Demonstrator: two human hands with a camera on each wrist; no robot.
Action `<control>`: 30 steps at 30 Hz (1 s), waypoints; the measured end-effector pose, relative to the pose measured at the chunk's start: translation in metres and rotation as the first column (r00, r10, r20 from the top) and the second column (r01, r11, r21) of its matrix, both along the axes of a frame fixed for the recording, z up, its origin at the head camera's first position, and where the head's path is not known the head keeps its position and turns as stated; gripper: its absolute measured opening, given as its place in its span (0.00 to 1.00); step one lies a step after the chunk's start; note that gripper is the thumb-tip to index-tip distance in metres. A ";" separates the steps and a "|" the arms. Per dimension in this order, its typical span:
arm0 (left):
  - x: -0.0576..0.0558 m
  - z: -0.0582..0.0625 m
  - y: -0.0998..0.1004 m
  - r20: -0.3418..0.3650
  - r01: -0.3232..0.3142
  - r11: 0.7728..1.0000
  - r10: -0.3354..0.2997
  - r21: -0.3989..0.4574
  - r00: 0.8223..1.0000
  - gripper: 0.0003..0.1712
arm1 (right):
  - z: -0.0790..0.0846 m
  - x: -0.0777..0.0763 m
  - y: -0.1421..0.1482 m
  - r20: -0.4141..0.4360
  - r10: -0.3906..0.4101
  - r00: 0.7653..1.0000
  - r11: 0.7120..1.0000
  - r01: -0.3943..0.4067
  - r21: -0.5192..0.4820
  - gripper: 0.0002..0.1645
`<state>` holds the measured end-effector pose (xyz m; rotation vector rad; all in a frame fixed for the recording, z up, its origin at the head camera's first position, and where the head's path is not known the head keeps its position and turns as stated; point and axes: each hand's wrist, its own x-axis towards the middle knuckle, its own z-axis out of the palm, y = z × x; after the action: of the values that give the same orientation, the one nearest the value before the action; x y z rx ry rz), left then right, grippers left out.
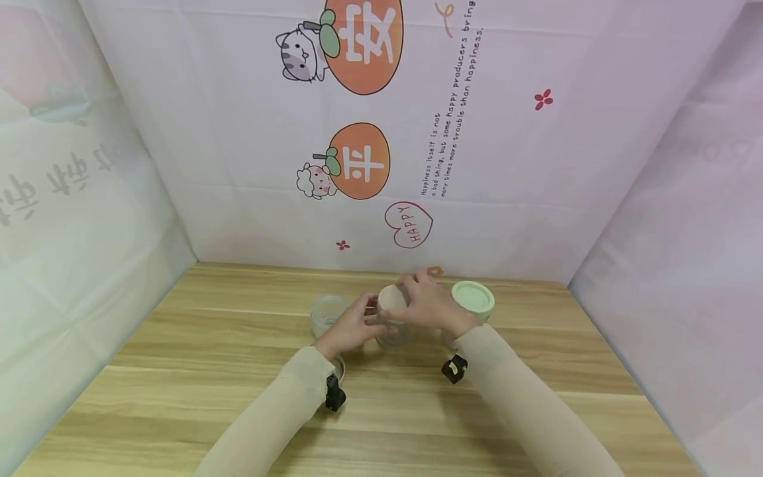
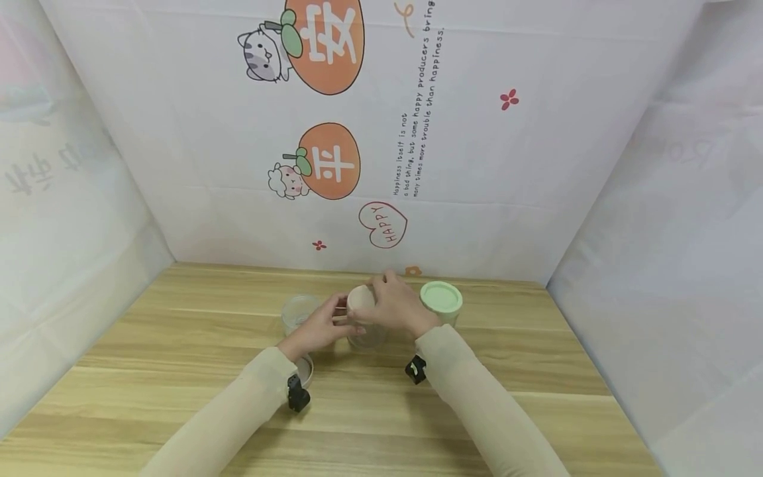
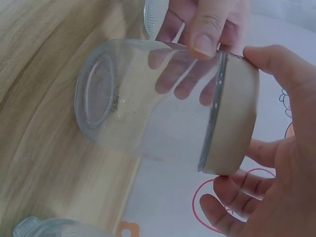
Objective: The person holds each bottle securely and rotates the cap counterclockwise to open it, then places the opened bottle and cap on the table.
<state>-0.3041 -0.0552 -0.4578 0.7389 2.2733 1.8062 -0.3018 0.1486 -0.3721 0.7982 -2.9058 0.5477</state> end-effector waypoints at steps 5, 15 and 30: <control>0.001 0.002 0.001 -0.002 -0.022 0.999 0.022 -0.037 1.000 0.44 | 0.001 -0.006 0.004 0.018 0.061 0.998 0.998 -0.061 0.004 0.45; 0.003 0.005 0.001 -0.006 -0.033 0.997 0.033 -0.065 0.999 0.46 | 0.011 -0.016 0.011 0.182 0.184 0.966 0.982 -0.188 0.003 0.46; 0.004 0.006 0.000 -0.007 -0.026 0.995 0.025 -0.101 1.000 0.49 | 0.012 -0.011 0.010 0.191 0.234 0.953 0.969 -0.244 0.027 0.48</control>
<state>-0.3001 -0.0548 -0.4519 0.7021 2.3686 1.6863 -0.3126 0.1588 -0.3603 1.1783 -3.0203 0.6009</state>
